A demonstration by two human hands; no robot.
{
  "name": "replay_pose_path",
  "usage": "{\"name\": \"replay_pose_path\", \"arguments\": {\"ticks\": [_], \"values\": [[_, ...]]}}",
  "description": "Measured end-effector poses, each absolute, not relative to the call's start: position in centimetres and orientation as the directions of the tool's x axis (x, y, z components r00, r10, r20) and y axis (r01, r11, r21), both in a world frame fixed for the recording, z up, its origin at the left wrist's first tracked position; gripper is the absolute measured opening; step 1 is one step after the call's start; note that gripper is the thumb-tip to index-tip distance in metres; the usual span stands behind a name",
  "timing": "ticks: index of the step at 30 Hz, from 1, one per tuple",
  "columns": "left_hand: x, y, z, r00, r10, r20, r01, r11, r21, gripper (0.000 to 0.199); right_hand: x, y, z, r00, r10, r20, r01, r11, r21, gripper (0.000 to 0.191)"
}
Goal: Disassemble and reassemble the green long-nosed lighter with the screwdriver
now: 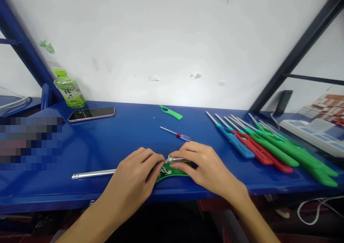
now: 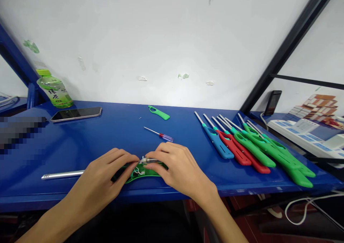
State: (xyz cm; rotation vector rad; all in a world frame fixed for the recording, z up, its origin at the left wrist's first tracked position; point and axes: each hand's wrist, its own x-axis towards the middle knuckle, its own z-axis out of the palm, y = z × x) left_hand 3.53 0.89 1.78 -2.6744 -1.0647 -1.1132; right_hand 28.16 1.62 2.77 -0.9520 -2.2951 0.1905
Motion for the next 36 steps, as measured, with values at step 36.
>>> {"name": "replay_pose_path", "arguments": {"ticks": [36], "values": [[3.45, 0.98, 1.55, 0.477, 0.568, 0.671, 0.586, -0.774, 0.240, 0.015, 28.01, 1.39, 2.98, -0.517, 0.650, 0.557, 0.553, 0.750, -0.362, 0.020]]}}
